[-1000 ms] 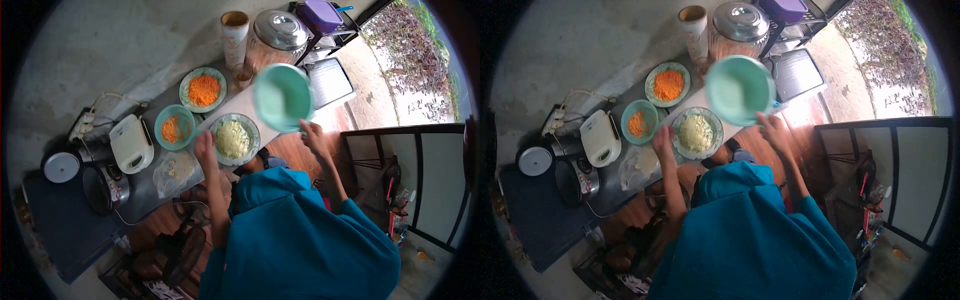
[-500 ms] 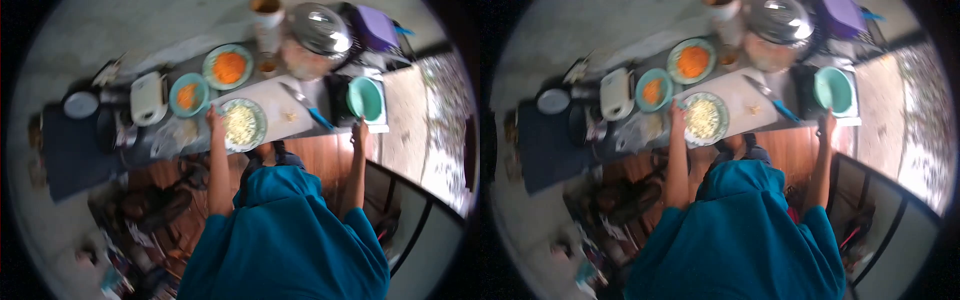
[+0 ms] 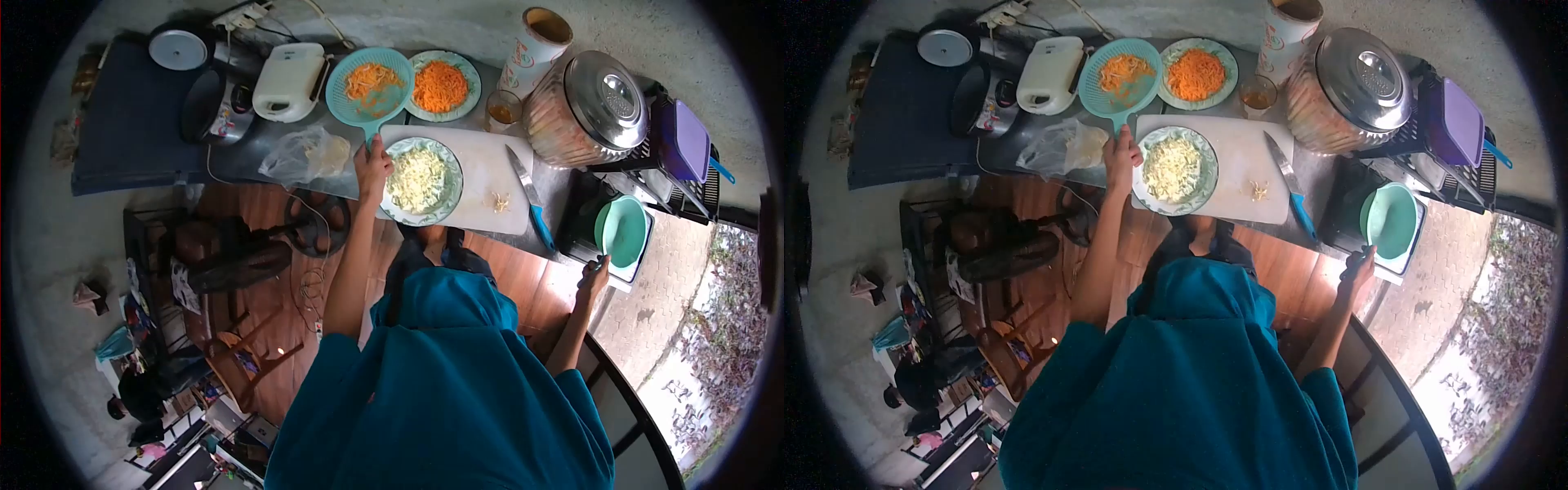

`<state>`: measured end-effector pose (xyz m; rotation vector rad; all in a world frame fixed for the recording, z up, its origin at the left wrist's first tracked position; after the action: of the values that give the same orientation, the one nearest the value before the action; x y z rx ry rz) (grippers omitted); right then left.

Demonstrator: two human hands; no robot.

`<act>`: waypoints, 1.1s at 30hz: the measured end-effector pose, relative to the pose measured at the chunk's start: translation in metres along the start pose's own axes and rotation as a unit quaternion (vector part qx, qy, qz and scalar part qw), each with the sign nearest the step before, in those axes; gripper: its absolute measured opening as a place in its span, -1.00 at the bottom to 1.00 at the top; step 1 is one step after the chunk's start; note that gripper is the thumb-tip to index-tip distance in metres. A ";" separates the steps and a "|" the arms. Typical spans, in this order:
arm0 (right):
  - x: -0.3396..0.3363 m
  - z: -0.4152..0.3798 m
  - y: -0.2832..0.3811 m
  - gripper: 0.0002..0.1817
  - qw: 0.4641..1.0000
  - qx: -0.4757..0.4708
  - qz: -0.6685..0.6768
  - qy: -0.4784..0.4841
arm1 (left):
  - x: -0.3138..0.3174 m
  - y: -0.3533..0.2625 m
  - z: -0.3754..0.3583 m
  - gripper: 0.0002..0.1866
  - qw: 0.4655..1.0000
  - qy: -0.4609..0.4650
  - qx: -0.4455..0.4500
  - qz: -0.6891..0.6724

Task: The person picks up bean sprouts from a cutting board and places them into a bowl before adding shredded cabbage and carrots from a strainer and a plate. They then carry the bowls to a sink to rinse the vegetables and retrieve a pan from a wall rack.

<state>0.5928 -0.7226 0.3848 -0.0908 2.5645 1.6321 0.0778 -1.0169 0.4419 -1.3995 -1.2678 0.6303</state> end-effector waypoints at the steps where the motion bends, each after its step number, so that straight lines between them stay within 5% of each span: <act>1: -0.004 0.000 -0.005 -0.60 0.998 -0.001 0.020 -0.067 | 0.000 -0.008 -0.011 -0.67 1.000 -0.006 -0.003 -0.003; 9: 0.061 -0.130 0.032 -0.57 0.991 -0.129 0.021 -0.019 | -0.031 -0.053 -0.143 -0.69 0.998 -0.028 -0.007 -0.060; 14: 0.163 -0.211 0.025 -0.67 0.958 -0.099 -0.021 0.269 | -0.078 -0.061 -0.214 -0.69 0.989 -0.136 0.004 -0.049; 16: 0.208 -0.254 0.019 -0.67 0.916 -0.086 -0.074 0.384 | -0.107 -0.067 -0.245 -0.69 0.980 -0.195 0.031 -0.010; 17: 0.225 -0.269 0.011 -0.69 0.882 -0.165 -0.122 0.424 | -0.122 -0.068 -0.257 -0.69 0.976 -0.212 0.043 -0.018; 23: 0.259 -0.441 -0.051 -0.71 0.705 -0.096 -0.192 0.676 | -0.241 -0.080 -0.362 -0.71 0.912 -0.362 0.136 -0.134; 27: 0.242 -0.539 -0.107 -0.72 0.619 -0.004 -0.249 0.745 | -0.327 -0.086 -0.446 -0.74 0.854 -0.479 0.185 -0.088; 29: 0.229 -0.584 -0.121 -0.73 0.547 -0.026 -0.282 0.788 | -0.355 -0.085 -0.481 -0.76 0.816 -0.538 0.192 -0.090; 31: 0.222 -0.602 -0.136 -0.73 0.540 -0.026 -0.315 0.780 | -0.385 -0.074 -0.503 -0.77 0.800 -0.570 0.182 -0.043; 33: 0.218 -0.618 -0.146 -0.60 0.458 -0.112 -0.345 0.812 | -0.396 -0.070 -0.520 -0.77 0.796 -0.580 0.171 0.009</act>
<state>0.3589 -1.3436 0.4880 -3.5134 1.6780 1.4078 0.4051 -1.5788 0.5388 -0.6275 -1.9067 1.7955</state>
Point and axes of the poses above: each hand's wrist, its own z-axis towards the middle knuckle, its own x-axis out of the palm, y = z × x, the point moved 8 cm from there along z, towards the middle knuckle, and after that the axes turned 1 degree about z, right-handed, at the moved point
